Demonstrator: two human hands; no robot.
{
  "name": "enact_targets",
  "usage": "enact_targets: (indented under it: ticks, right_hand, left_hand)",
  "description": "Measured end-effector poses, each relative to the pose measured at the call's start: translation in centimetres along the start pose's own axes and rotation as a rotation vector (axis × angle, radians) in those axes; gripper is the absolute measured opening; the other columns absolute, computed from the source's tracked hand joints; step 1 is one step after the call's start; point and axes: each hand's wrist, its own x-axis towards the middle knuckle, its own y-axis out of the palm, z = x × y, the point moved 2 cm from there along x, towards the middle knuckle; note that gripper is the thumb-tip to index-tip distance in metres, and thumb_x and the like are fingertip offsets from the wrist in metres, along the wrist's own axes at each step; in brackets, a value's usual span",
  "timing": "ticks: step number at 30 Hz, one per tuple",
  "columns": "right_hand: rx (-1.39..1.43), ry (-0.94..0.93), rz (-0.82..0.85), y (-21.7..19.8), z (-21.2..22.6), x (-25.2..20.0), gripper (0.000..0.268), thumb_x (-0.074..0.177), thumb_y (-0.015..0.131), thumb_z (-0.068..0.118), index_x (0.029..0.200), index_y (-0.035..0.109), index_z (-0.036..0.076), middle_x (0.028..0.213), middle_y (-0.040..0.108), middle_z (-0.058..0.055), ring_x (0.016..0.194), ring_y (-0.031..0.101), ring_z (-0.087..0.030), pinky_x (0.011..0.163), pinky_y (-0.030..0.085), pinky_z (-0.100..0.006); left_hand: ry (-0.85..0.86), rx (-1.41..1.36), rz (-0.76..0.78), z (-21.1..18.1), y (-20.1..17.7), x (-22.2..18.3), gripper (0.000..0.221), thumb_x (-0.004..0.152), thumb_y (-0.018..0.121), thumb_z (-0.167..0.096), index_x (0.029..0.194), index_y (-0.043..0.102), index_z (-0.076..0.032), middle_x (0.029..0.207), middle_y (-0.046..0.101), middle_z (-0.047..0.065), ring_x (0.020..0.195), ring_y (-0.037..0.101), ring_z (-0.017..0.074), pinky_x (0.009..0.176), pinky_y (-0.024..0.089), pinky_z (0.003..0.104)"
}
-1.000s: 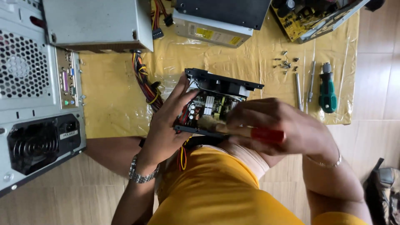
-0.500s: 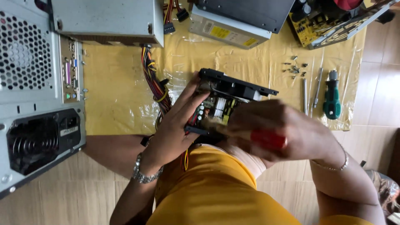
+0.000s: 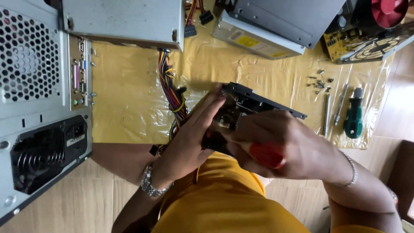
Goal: The person cleans a computer power supply unit with a brush and reassembles it using a screwdriver.
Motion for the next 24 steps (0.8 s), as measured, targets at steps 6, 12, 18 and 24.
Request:
enact_targets:
  ticks: [6,12,18,24]
  right_hand:
    - [0.018,0.147,0.001,0.5,0.2,1.7,0.023,0.082,0.071,-0.006,0.067,0.059,0.006,0.067,0.069,-0.005,0.043,0.056,-0.011,0.036,0.044,-0.024]
    - [-0.157,0.216,-0.122,1.7,0.9,1.1,0.016,0.084,0.073,-0.004,0.075,0.061,0.001,0.072,0.068,-0.008,0.04,0.053,-0.012,0.034,0.041,-0.024]
    - [-0.178,0.328,-0.199,1.9,1.4,0.5,0.017,0.086,0.073,-0.002,0.074,0.062,0.004,0.064,0.067,-0.005,0.037,0.052,-0.01,0.032,0.038,-0.025]
    - [-0.329,0.217,-0.241,2.4,1.4,-0.1,0.021,0.087,0.074,-0.005,0.074,0.059,0.002,0.066,0.065,-0.004,0.037,0.05,-0.011,0.032,0.036,-0.026]
  left_hand:
    - [-0.012,-0.01,0.012,-0.6,-0.3,0.3,0.1,0.072,0.07,0.011,0.158,0.021,-0.003,0.171,0.02,0.019,0.162,0.021,0.0353,0.133,0.026,0.045]
    - [-0.042,-0.004,0.029,-0.9,-0.6,0.2,0.103,0.067,0.064,0.014,0.158,0.019,0.0,0.17,0.02,0.019,0.16,0.021,0.0346,0.131,0.024,0.042]
    - [0.04,-0.017,0.003,-0.9,-0.4,-0.1,0.096,0.074,0.066,0.012,0.157,0.021,0.002,0.169,0.023,0.023,0.16,0.023,0.0367,0.131,0.026,0.044]
    - [0.051,0.041,-0.004,-0.6,-0.1,-0.4,0.099,0.073,0.07,0.01,0.158,0.019,0.001,0.168,0.024,0.022,0.159,0.026,0.0364,0.131,0.026,0.044]
